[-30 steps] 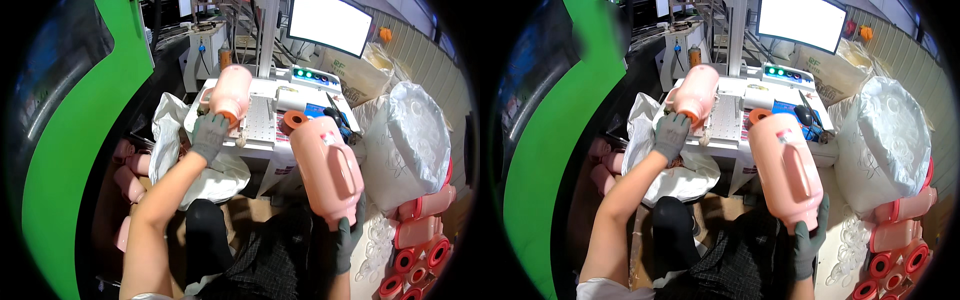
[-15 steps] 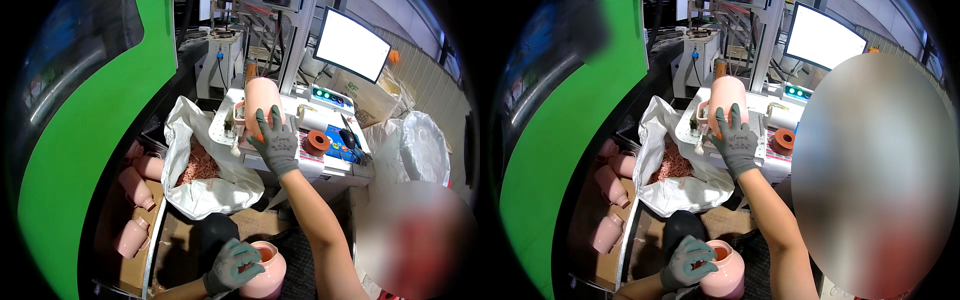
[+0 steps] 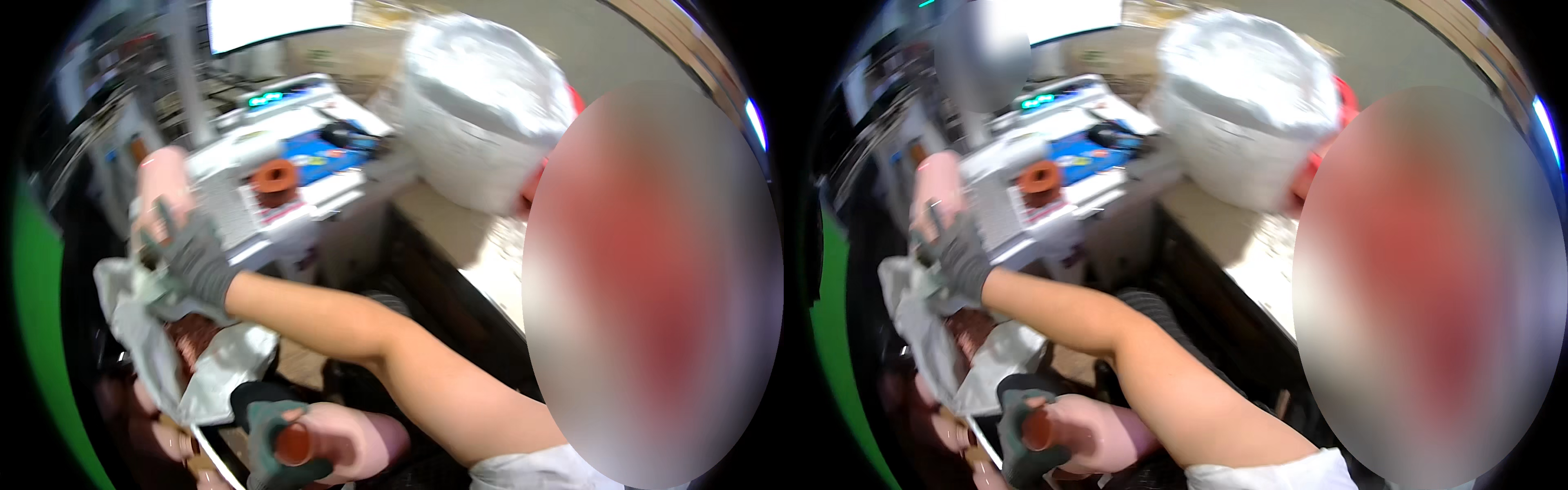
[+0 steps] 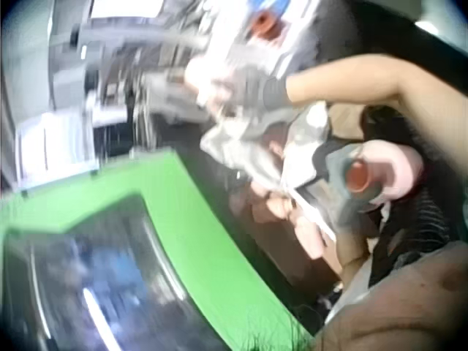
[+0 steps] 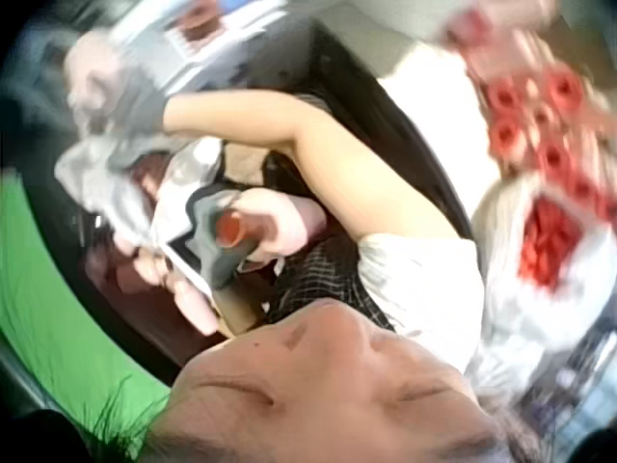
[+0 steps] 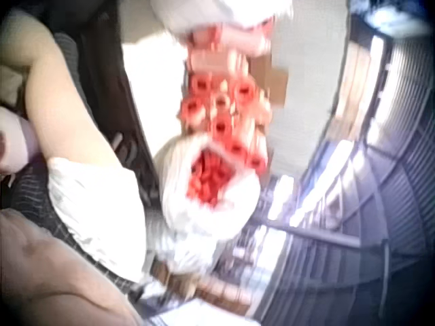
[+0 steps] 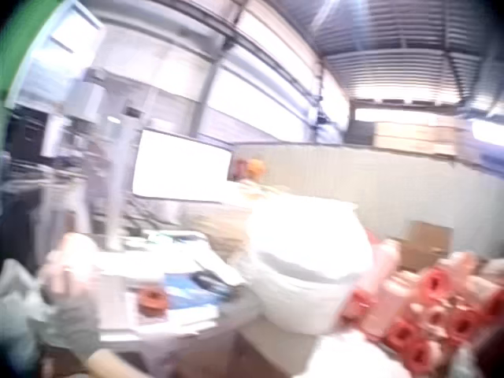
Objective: The person assembles pink plastic containers by inserting a black circular insert into the opening, applying a label from a machine, and screwing on a red lid. The person handles the containers one at a time, placing the finished units into a pile on the right.
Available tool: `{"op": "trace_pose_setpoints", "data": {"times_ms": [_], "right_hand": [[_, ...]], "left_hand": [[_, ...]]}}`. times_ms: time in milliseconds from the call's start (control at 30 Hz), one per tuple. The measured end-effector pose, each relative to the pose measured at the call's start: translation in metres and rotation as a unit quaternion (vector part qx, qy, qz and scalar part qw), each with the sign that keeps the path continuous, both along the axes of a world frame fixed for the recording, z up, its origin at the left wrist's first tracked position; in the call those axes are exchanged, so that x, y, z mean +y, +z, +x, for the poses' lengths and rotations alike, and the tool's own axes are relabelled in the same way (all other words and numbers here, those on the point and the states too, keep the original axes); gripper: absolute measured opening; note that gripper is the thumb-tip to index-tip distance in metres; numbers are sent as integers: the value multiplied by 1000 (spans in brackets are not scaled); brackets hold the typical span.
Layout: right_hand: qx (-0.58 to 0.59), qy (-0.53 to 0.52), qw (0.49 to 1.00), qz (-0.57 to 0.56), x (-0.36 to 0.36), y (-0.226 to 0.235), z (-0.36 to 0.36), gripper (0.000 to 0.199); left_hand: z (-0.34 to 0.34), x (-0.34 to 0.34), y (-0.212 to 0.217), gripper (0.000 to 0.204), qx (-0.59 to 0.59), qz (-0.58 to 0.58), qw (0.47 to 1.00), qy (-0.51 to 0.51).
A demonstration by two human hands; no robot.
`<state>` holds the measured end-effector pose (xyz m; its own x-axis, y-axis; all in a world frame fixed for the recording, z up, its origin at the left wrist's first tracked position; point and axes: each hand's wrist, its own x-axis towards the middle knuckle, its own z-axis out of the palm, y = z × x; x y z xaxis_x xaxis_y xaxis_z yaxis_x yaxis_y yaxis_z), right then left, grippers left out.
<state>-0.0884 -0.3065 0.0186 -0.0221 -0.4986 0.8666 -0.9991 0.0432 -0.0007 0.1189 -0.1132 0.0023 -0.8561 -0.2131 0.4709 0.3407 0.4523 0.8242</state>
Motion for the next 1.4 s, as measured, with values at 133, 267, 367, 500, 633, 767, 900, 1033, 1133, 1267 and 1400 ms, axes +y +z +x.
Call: {"op": "trace_pose_setpoints", "data": {"times_ms": [133, 267, 367, 500, 633, 767, 900, 1033, 1133, 1267, 1400], "right_hand": [[-103, 165, 979, 64, 188, -5, -46, 65], [-183, -29, 972, 146, 396, -54, -107, 61], [-240, -246, 937, 65, 567, -45, -142, 62], [-176, -578, 793, -77, 821, 20, -185, 43], [-398, -814, 416, 77, 977, 28, -169, 68], [-461, -800, 358, 140, 1028, -80, -145, 49], [-328, -839, 427, 73, 976, -37, -162, 55], [-189, -732, 650, -77, 880, 45, -168, 54], [-321, -373, 838, -234, 769, 31, -176, 45], [-551, -169, 795, -188, 558, -18, -147, 60], [-438, 85, 895, -19, 434, 8, -97, 65]], "left_hand": [[-1, 1, 35, 73, -176, 56, 983, -11], [-10, -5, 50, 81, -253, 185, 946, -84], [-10, -11, 22, 94, -319, 254, 913, 1], [-47, -9, 11, 98, -308, 278, 910, -6], [-77, 3, 17, 102, -293, 210, 931, -64], [-91, 12, 22, 106, -311, 135, 936, -96], [-68, 0, 58, 98, -360, 48, 931, -50], [-56, 26, 50, 60, -100, 174, 969, 146], [-61, 34, 23, 53, 57, 290, 930, 218], [-47, 22, -65, 49, 50, 247, 944, 214], [-35, 35, -100, 35, -100, -12, 918, 382]]}}
